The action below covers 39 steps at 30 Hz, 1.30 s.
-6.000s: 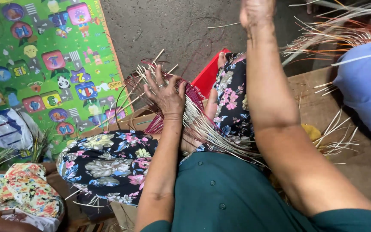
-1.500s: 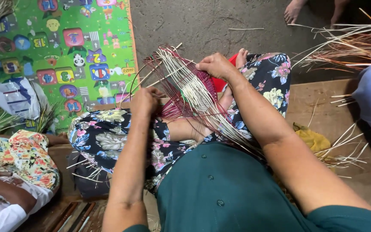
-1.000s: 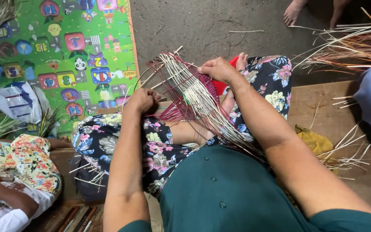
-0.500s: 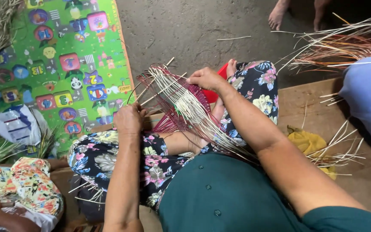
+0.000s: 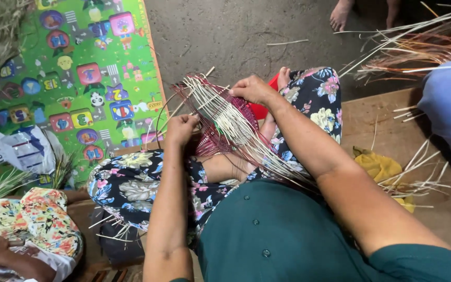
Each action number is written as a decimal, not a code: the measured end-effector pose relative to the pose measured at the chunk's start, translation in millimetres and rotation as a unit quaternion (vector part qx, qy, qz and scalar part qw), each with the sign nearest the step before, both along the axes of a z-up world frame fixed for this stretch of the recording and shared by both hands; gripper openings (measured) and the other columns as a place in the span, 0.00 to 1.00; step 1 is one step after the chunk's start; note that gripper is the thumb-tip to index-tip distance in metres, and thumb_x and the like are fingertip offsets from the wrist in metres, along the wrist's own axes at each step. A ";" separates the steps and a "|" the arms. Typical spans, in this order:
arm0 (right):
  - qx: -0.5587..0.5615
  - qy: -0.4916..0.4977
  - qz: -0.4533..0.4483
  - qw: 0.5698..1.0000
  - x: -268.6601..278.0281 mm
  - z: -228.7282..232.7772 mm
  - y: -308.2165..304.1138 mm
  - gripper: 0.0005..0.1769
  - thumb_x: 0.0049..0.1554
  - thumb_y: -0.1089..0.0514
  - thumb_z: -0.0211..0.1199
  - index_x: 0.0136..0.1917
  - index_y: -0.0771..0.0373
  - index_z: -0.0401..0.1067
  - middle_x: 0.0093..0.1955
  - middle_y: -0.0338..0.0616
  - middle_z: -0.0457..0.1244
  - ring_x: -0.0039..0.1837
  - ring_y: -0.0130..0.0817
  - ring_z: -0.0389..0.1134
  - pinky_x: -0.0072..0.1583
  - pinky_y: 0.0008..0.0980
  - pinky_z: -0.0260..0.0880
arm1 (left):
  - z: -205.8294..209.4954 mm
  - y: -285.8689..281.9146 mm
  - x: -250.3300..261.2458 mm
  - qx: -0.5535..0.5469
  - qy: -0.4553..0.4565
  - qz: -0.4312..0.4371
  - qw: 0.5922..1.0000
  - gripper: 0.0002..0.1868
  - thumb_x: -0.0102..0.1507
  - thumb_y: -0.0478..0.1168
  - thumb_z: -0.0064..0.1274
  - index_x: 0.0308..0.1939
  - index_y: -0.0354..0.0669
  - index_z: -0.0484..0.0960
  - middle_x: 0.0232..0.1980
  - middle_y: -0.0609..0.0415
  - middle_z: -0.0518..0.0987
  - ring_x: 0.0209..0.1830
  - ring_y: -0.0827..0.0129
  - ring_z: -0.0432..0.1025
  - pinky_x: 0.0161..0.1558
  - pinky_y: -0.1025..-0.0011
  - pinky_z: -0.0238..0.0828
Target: Weaving long natural fibers together by hand to create a structured woven object.
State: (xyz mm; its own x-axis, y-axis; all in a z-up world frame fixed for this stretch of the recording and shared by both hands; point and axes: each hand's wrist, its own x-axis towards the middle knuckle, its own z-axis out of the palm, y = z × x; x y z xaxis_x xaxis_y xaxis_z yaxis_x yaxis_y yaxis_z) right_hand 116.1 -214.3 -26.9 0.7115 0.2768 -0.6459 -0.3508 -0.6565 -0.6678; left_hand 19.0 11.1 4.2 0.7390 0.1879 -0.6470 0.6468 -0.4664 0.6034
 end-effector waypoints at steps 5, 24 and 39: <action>0.003 -0.007 -0.006 1.000 -1.8 6.0 -0.9 0.15 0.41 0.42 0.59 0.42 0.45 0.72 0.40 0.38 0.64 0.48 0.33 0.64 0.49 0.29 0.61 | 31.7 -25.1 21.3 0.032 -0.008 -0.062 0.998 0.13 0.50 0.53 0.46 0.26 0.53 0.79 0.26 0.54 0.75 0.34 0.61 0.70 0.36 0.66 0.63; 0.090 0.064 -0.081 0.991 2.4 45.9 -3.7 0.10 0.44 0.56 0.58 0.39 0.60 0.73 0.27 0.37 0.61 0.22 0.19 0.49 0.25 0.17 0.47 | 238.0 64.3 -44.5 0.187 -0.054 -0.064 0.979 0.13 0.52 0.41 0.51 0.38 0.41 0.78 0.29 0.52 0.77 0.21 0.70 0.66 0.23 0.75 0.61; 0.064 -0.135 0.022 0.989 -0.6 -26.3 -21.4 0.11 0.42 0.59 0.52 0.29 0.71 0.68 0.23 0.44 0.57 0.26 0.32 0.56 0.31 0.31 0.60 | 124.4 200.1 -94.0 0.288 -0.030 0.076 0.954 0.10 0.53 0.43 0.55 0.36 0.45 0.79 0.25 0.55 0.73 0.21 0.70 0.61 0.28 0.71 0.58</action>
State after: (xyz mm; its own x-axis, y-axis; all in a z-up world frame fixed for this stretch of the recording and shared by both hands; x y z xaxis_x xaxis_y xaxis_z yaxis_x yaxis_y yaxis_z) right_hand 115.4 -235.7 -53.2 0.8386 0.3790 -0.3914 -0.1212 -0.5706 -0.8122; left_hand -75.0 211.2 128.6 0.7067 0.6081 -0.3616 0.7064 -0.6351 0.3124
